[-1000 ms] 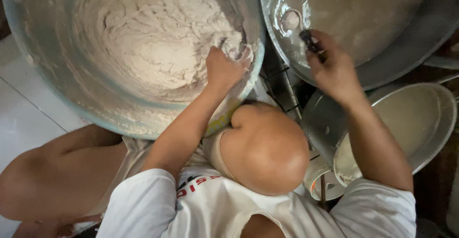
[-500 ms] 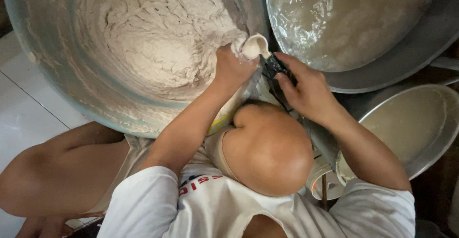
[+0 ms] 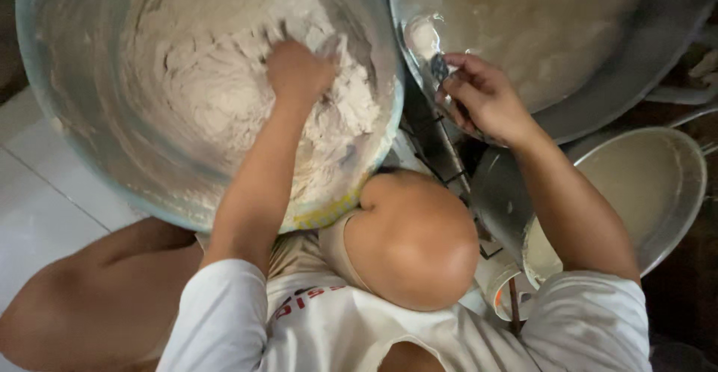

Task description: The person scoops portions of dough from a large bowl using a spoon and drops them into a pot of boiling water. The person repeats this process continuously throughout the clip.

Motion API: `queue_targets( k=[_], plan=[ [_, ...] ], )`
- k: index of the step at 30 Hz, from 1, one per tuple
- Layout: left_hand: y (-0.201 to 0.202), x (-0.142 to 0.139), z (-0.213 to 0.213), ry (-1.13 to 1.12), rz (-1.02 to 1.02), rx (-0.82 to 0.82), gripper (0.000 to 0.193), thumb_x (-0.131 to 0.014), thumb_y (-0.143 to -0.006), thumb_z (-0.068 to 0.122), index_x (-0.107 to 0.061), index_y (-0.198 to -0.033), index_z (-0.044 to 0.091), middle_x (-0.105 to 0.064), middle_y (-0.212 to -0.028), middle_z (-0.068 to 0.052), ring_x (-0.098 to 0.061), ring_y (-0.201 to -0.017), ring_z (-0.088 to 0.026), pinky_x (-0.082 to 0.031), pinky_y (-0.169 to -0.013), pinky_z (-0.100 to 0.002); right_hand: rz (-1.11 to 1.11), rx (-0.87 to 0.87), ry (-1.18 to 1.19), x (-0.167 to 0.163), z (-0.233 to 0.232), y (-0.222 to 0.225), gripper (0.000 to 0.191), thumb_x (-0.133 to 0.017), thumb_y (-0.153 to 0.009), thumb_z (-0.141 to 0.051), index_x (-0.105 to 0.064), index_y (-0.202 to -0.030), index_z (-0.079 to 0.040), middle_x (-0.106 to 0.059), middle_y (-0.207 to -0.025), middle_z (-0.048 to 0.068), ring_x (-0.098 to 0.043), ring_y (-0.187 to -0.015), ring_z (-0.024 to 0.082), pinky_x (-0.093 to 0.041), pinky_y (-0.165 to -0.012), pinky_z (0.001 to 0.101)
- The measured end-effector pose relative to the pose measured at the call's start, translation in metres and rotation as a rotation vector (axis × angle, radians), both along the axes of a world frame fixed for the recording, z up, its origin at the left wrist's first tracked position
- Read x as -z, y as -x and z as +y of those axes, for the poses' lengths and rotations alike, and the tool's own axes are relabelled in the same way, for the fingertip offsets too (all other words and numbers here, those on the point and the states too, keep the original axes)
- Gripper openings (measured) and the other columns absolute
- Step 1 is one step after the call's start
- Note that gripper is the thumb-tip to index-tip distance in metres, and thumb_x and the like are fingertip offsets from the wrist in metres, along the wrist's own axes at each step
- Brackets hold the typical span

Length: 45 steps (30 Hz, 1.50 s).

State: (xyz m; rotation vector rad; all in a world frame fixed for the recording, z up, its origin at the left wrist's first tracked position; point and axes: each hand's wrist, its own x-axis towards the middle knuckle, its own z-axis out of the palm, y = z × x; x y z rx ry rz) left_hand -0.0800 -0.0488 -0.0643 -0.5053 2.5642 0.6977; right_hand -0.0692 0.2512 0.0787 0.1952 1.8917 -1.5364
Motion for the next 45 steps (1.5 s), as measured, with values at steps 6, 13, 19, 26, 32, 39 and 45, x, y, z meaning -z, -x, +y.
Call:
queue_targets(
  k=[6, 13, 19, 26, 32, 39, 45],
  plan=[
    [-0.056, -0.001, 0.031, -0.385, 0.310, -0.050, 0.064, -0.071, -0.084, 0.056, -0.074, -0.092, -0.007, -0.072, -0.088, -0.029, -0.070, -0.086, -0.046, -0.056, -0.077, -0.050, 0.457, -0.110, -0.551, 0.050, 0.020, 0.024, 0.043, -0.063, -0.098, -0.011, -0.059, -0.141, -0.004, -0.071, -0.098, 0.013, -0.070, -0.074, 0.020, -0.055, -0.062, 0.0342],
    [-0.060, -0.019, 0.063, -0.546, 0.231, -0.172, 0.040, -0.073, -0.080, 0.033, -0.061, -0.090, -0.004, -0.071, -0.076, -0.018, -0.072, -0.071, -0.037, -0.058, -0.065, -0.046, 0.583, -0.135, -0.597, 0.042, 0.022, 0.031, 0.038, -0.063, -0.104, -0.010, -0.057, -0.141, -0.001, -0.072, -0.105, 0.016, -0.072, -0.084, 0.023, -0.056, -0.072, 0.0375],
    [-0.063, -0.045, 0.068, -0.596, 0.839, 0.055, 0.016, -0.076, -0.092, 0.020, -0.069, -0.093, 0.006, -0.072, -0.083, -0.013, -0.070, -0.075, -0.036, -0.057, -0.069, -0.043, 0.242, -0.005, -0.321, -0.020, 0.010, -0.017, 0.035, -0.053, -0.109, -0.013, -0.054, -0.141, -0.001, -0.070, -0.109, 0.013, -0.063, -0.077, 0.019, -0.051, -0.067, 0.0353],
    [-0.059, -0.055, 0.078, -0.635, 0.731, -0.042, 0.022, -0.081, -0.079, 0.019, -0.070, -0.092, 0.006, -0.071, -0.081, -0.015, -0.073, -0.078, -0.036, -0.059, -0.068, -0.042, 0.643, -0.375, -0.451, -0.051, -0.035, -0.052, 0.035, -0.062, -0.106, -0.009, -0.059, -0.139, 0.000, -0.072, -0.104, 0.016, -0.065, -0.085, 0.013, -0.052, -0.073, 0.0273],
    [-0.057, -0.046, 0.077, -0.427, 0.570, -0.004, 0.036, -0.084, -0.066, 0.027, -0.074, -0.093, 0.005, -0.073, -0.089, -0.023, -0.070, -0.085, -0.045, -0.055, -0.078, -0.050, 0.018, -0.186, -0.215, -0.046, -0.035, -0.041, 0.036, -0.057, -0.102, -0.012, -0.060, -0.137, -0.002, -0.070, -0.092, 0.004, -0.057, -0.063, 0.009, -0.048, -0.057, 0.0265],
    [-0.059, -0.032, 0.068, -0.265, 0.289, -0.217, 0.063, -0.085, -0.074, 0.049, -0.068, -0.099, -0.007, -0.068, -0.095, -0.032, -0.068, -0.092, -0.048, -0.056, -0.082, -0.050, 0.566, -0.301, -0.506, -0.026, 0.005, -0.021, 0.041, -0.063, -0.104, -0.006, -0.055, -0.144, 0.001, -0.072, -0.108, 0.018, -0.070, -0.089, 0.020, -0.056, -0.076, 0.0344],
    [-0.067, -0.029, 0.069, -0.526, 0.613, -0.187, 0.028, -0.078, -0.084, 0.027, -0.070, -0.093, 0.002, -0.073, -0.087, -0.020, -0.071, -0.082, -0.040, -0.057, -0.078, -0.046, 0.685, -0.245, -0.659, -0.023, 0.017, -0.008, 0.033, -0.067, -0.106, -0.007, -0.062, -0.138, -0.002, -0.074, -0.110, 0.020, -0.072, -0.091, 0.026, -0.058, -0.078, 0.0391]
  ],
)
